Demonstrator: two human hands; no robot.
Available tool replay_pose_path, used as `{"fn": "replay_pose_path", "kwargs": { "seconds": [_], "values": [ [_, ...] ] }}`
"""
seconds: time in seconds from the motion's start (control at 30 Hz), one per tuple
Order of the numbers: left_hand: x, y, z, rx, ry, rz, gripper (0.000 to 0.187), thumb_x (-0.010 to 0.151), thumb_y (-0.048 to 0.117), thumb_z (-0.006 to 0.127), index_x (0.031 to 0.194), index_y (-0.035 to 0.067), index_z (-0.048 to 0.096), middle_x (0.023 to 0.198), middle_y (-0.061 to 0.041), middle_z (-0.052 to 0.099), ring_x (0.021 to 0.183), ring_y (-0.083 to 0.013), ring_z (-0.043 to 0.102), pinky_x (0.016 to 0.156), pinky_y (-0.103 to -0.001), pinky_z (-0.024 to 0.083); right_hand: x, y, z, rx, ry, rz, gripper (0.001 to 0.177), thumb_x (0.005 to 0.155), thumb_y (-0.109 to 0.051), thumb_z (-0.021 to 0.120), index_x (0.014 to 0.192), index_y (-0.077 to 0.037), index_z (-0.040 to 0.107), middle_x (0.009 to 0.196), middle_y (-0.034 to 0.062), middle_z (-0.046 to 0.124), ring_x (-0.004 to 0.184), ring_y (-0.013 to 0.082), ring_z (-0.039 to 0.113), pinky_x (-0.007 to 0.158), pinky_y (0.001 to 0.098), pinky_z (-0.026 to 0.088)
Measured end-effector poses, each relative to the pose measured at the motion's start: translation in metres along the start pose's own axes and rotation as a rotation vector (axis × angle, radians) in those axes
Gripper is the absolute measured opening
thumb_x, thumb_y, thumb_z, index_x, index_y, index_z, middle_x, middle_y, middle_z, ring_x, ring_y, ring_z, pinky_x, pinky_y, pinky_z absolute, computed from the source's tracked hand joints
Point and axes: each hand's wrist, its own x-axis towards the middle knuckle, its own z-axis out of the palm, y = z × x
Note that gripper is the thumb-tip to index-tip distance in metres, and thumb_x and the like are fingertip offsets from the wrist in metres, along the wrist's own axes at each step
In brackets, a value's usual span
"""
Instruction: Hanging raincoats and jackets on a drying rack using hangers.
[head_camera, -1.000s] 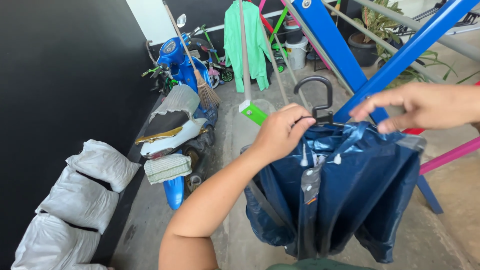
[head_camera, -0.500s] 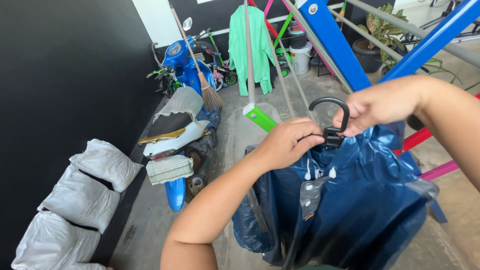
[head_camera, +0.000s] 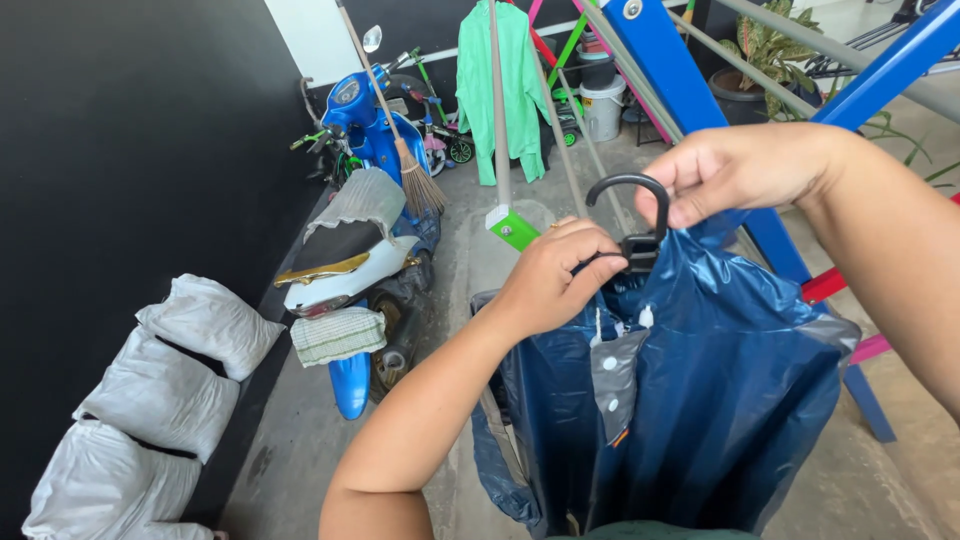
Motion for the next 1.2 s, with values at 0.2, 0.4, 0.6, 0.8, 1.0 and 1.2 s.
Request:
{"fn": "replay_pose_path", "kwargs": {
  "seconds": [0.2,0.4,0.6,0.8,1.0,1.2],
  "values": [
    [-0.002,0.006,0.005,0.056,0.014,-0.011,0.013,0.099,0.019,0.068,0.096,0.007,0.067,0.093,-0.008,0.068,0.093,-0.0293,0.064,0.086,-0.038,0.050,0.013,0.015,0.008,0.159,-0.106,-0.236,0.019,0.085,0.002,0.074,0.102,0.002,0.065,0.098,0.0003,0.065,0.093,0.0088,0.061,0.085,0.0263,0.050],
    [-0.007,-0.004,0.006,0.098,0.098,-0.041,0.014,0.097,0.020,0.071,0.093,0.007,0.067,0.090,-0.008,0.067,0.089,-0.0298,0.066,0.082,-0.039,0.052,0.017,0.018,0.004,0.176,0.057,-0.199,0.014,0.088,0.000,0.068,0.102,0.003,0.068,0.092,0.0027,0.068,0.087,0.0095,0.060,0.079,0.0264,0.047],
    [-0.008,0.010,0.010,0.087,0.111,-0.014,0.012,0.097,0.018,0.071,0.093,0.007,0.067,0.090,-0.008,0.066,0.088,-0.0291,0.066,0.082,-0.039,0.052,0.029,0.020,0.007,0.361,-0.045,-0.254,0.026,0.087,-0.002,0.070,0.113,0.002,0.065,0.096,0.0011,0.067,0.091,0.0090,0.063,0.084,0.0253,0.049],
    [-0.008,0.016,0.005,0.122,0.126,-0.037,0.013,0.096,0.019,0.072,0.091,0.007,0.067,0.089,-0.007,0.066,0.088,-0.0288,0.065,0.078,-0.039,0.051,0.032,0.022,0.016,0.340,-0.010,-0.217,0.024,0.091,-0.004,0.071,0.113,0.004,0.064,0.094,-0.0004,0.065,0.087,0.0072,0.059,0.076,0.0260,0.048],
    [-0.012,0.022,0.002,0.167,0.152,-0.080,0.012,0.096,0.019,0.072,0.092,0.008,0.069,0.089,-0.007,0.065,0.089,-0.0291,0.065,0.077,-0.040,0.051,0.034,0.009,0.019,0.511,-0.045,-0.351,0.033,0.087,-0.011,0.077,0.114,0.000,0.062,0.093,0.0035,0.069,0.087,0.0110,0.063,0.081,0.0261,0.050],
    [-0.021,0.021,0.008,0.109,0.161,-0.051,0.011,0.096,0.017,0.070,0.095,0.007,0.068,0.096,-0.008,0.068,0.096,-0.0300,0.066,0.084,-0.039,0.053,0.048,-0.007,0.036,0.039,-0.060,-0.097,0.024,0.086,-0.014,0.072,0.107,-0.002,0.068,0.093,-0.0013,0.071,0.088,0.0082,0.064,0.080,0.0261,0.052]
  ]
}}
